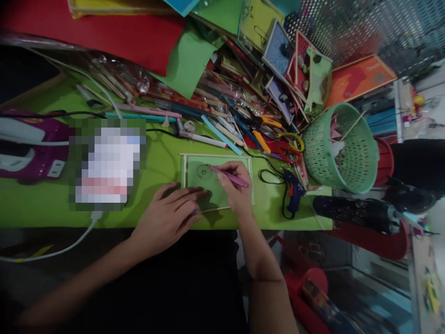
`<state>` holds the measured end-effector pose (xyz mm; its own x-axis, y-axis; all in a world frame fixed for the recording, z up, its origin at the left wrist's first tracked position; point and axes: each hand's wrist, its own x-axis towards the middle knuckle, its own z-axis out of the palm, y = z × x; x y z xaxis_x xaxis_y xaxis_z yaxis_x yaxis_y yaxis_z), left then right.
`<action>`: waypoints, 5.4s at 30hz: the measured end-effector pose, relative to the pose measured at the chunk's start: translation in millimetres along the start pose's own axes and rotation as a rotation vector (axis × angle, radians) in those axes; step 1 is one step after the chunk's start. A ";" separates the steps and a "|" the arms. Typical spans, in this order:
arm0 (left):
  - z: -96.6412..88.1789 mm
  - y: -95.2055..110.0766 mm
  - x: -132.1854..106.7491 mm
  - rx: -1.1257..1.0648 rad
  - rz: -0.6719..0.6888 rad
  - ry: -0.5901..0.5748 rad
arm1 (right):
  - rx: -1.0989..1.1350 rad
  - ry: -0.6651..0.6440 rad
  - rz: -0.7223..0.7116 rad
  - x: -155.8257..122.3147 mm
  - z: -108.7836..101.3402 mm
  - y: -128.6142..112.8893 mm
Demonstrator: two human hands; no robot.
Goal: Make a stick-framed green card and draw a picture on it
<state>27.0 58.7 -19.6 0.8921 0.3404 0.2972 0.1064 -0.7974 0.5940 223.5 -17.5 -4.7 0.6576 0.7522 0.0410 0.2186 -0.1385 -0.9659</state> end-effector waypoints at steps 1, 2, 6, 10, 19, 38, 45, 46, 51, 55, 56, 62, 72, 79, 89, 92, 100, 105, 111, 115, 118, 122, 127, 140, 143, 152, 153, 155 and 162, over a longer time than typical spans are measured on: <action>-0.3 0.0 0.1 -0.001 -0.001 0.000 | -0.012 -0.002 -0.005 0.4 0.3 -0.4; -0.7 0.1 0.3 -0.001 -0.002 -0.001 | -0.027 -0.004 -0.006 0.6 0.6 -1.0; -2.2 0.4 0.6 -0.007 -0.010 -0.020 | -0.085 -0.003 0.025 -0.1 2.6 -3.6; -3.3 0.5 0.8 -0.015 -0.018 -0.034 | -0.107 0.001 0.046 -1.2 4.6 -4.5; -3.3 0.5 1.0 -0.006 -0.017 -0.023 | -0.104 -0.014 0.054 -0.8 5.5 -5.1; -0.2 -0.5 -0.5 0.006 -0.004 -0.006 | -0.154 -0.044 0.063 -1.6 6.2 -5.9; -1.8 0.5 0.8 0.007 -0.012 -0.019 | -0.137 -0.057 0.055 -2.0 5.4 -3.0; -2.1 0.6 0.9 0.003 -0.013 -0.020 | -0.135 -0.057 0.054 -2.2 5.3 -2.7; -2.8 0.3 0.8 -0.006 -0.014 -0.023 | -0.134 -0.061 0.036 -2.6 5.2 -2.2; -3.0 0.2 1.0 -0.001 -0.014 -0.023 | -0.138 -0.059 0.032 -2.5 5.3 -2.6; -3.0 0.2 1.1 0.001 -0.012 -0.022 | -0.136 -0.060 0.032 -2.5 5.4 -2.8; -2.8 0.9 0.8 0.015 -0.003 -0.009 | -0.134 -0.056 0.028 -2.3 5.5 -3.6; -1.2 0.2 0.3 0.006 -0.001 -0.016 | -0.145 -0.033 0.023 -2.1 4.0 -0.9; -1.7 0.5 0.3 0.012 -0.002 -0.010 | -0.162 -0.015 0.017 -1.5 4.8 -2.5; -1.7 0.6 1.7 0.002 -0.003 -0.012 | -0.166 -0.019 0.030 -1.0 4.9 -3.6; -1.6 0.6 1.0 0.001 -0.001 -0.012 | -0.175 -0.021 0.028 -1.0 4.4 -3.1; 0.1 -0.1 -0.6 0.011 -0.006 -0.004 | -0.182 -0.016 0.022 -0.1 5.0 -3.9; -1.0 0.1 0.1 0.006 -0.009 -0.009 | -0.202 -0.032 0.032 -0.8 4.1 -4.2; -0.6 -0.1 -0.3 0.012 0.001 0.005 | -0.185 -0.031 0.056 -1.4 3.7 -3.2; -0.2 -0.4 -0.7 0.009 0.001 0.011 | -0.194 -0.031 0.059 -1.3 3.9 -3.9; -1.2 -0.2 -0.3 0.007 -0.001 0.003 | -0.187 -0.024 0.039 -1.2 3.8 -4.0; -3.0 0.8 0.6 -0.005 -0.010 -0.010 | -0.152 0.007 0.007 -1.7 2.9 -3.1; -3.1 0.9 0.5 -0.007 -0.011 -0.015 | -0.161 0.018 0.041 -3.2 1.7 -2.2; -2.1 0.1 0.6 -0.004 -0.008 -0.015 | -0.168 -0.013 0.043 -2.6 1.8 -3.4; -1.6 0.0 0.5 -0.003 -0.006 -0.015 | -0.174 -0.011 0.048 -3.2 2.2 -3.4; -2.8 0.4 0.8 -0.016 -0.023 -0.027 | -0.168 0.014 0.049 -3.4 3.6 -3.1; -3.0 0.3 0.9 -0.021 -0.025 -0.028 | -0.170 0.015 0.051 -3.3 3.6 -2.9; -3.1 0.2 0.9 -0.026 -0.024 -0.028 | -0.179 0.022 0.044 -2.9 3.5 -2.5; -2.7 0.2 0.8 -0.021 -0.024 -0.026 | -0.196 0.037 0.018 -2.5 2.5 -3.2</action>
<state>26.6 60.1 -17.1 0.9006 0.3456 0.2635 0.1183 -0.7784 0.6165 219.3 -17.3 -2.3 0.6881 0.7247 0.0366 0.3403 -0.2777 -0.8984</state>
